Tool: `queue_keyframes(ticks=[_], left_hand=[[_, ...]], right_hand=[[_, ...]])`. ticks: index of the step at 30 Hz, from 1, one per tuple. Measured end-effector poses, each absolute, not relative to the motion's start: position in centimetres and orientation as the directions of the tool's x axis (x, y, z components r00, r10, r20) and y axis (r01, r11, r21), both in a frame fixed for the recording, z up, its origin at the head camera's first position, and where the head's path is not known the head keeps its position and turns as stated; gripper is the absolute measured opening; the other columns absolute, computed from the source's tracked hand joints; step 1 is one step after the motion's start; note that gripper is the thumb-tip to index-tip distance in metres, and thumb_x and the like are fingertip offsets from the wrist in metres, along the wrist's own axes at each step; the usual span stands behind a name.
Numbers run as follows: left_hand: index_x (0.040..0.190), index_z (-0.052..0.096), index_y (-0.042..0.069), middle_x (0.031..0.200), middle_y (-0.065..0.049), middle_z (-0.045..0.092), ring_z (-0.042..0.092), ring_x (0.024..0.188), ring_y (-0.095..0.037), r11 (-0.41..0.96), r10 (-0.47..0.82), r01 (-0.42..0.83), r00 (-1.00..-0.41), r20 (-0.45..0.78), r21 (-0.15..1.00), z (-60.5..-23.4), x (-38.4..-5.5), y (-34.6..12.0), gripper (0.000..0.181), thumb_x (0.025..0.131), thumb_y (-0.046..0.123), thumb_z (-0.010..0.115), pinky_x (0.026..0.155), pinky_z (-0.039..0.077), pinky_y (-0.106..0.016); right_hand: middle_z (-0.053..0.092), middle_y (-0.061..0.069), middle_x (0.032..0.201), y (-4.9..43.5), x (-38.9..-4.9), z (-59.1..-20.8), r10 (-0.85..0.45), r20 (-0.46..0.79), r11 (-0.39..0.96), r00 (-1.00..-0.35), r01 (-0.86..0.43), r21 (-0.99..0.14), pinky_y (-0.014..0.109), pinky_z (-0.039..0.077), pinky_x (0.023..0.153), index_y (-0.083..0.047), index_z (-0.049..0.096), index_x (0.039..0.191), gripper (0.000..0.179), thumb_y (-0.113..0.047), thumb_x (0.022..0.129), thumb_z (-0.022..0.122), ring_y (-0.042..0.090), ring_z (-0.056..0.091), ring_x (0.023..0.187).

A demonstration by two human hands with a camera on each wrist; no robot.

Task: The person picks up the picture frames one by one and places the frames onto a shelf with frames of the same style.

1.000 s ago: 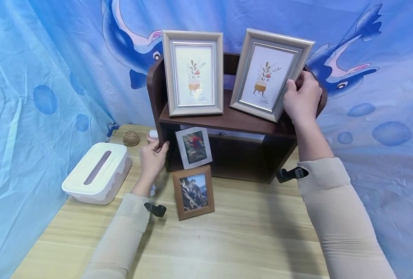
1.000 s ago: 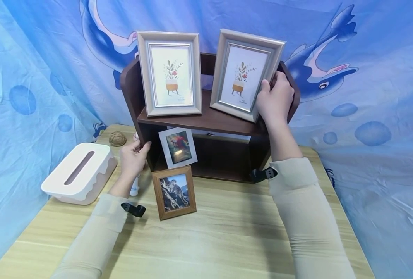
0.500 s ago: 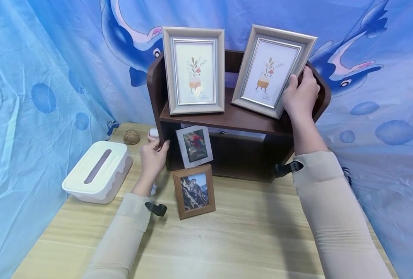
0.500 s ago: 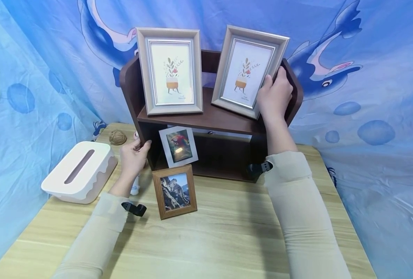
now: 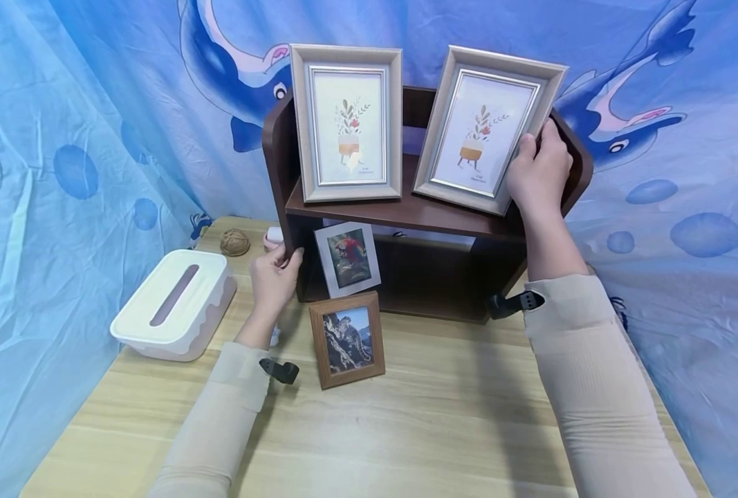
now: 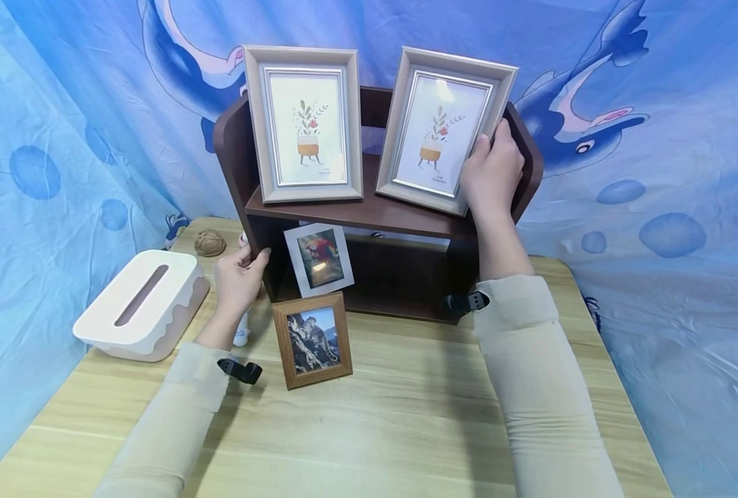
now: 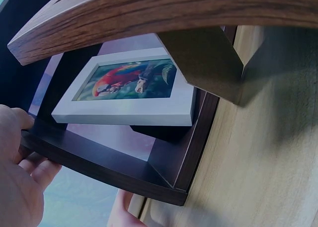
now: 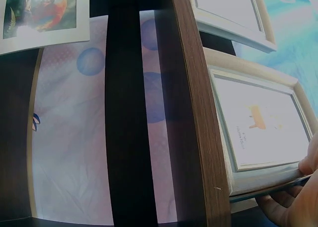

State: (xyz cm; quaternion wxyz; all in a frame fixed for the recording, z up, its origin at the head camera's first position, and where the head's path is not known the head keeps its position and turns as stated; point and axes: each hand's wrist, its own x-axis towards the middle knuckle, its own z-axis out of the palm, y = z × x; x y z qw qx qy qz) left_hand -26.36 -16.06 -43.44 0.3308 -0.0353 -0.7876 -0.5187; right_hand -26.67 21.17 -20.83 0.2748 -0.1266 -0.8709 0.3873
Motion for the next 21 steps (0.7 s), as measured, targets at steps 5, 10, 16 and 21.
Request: queue_keyframes(ticks=[5,10,16,21], left_hand=[[0.099,0.079,-0.002,0.088,-0.018,0.076,0.073,0.082,-0.026,0.453,-0.288,0.401,-0.779,0.557,0.796,-43.43,-26.39,-16.03,0.015,0.09,0.008,0.073,0.067,0.049,-0.003],[0.101,0.079,-0.001,0.09,-0.018,0.076,0.072,0.083,-0.025,0.44,-0.295,0.401,-0.781,0.551,0.803,-43.43,-26.42,-15.98,0.015,0.09,0.008,0.073,0.069,0.051,-0.004],[0.101,0.079,0.0,0.091,-0.018,0.076,0.073,0.084,-0.026,0.446,-0.295,0.394,-0.783,0.548,0.804,-43.33,-26.34,-15.91,0.015,0.09,0.008,0.073,0.069,0.05,-0.003],[0.1,0.079,0.0,0.091,-0.019,0.076,0.073,0.085,-0.028,0.451,-0.296,0.391,-0.783,0.547,0.803,-43.22,-26.26,-15.87,0.014,0.09,0.007,0.073,0.069,0.05,-0.003]], right_hand=[[0.055,0.009,0.145,21.21,-26.59,-20.84,0.43,0.367,0.659,-0.825,0.008,-0.752,0.031,0.038,0.113,-0.017,0.046,0.148,0.043,-0.031,0.11,0.03,0.016,0.045,0.135],[0.05,0.006,0.151,21.17,-26.65,-20.74,0.429,0.354,0.66,-0.831,0.021,-0.751,0.03,0.036,0.115,-0.02,0.041,0.153,0.045,-0.031,0.11,0.029,0.014,0.042,0.139],[0.045,0.001,0.154,21.19,-26.65,-20.62,0.443,0.313,0.563,-0.84,-0.011,-0.826,0.026,0.035,0.115,-0.029,0.028,0.159,0.049,-0.031,0.11,0.032,0.007,0.04,0.137],[0.049,0.002,0.145,21.31,-26.44,-20.94,0.433,0.342,0.454,-0.834,-0.126,-0.882,0.023,0.041,0.107,-0.027,0.031,0.157,0.048,-0.029,0.109,0.039,0.009,0.046,0.127]])
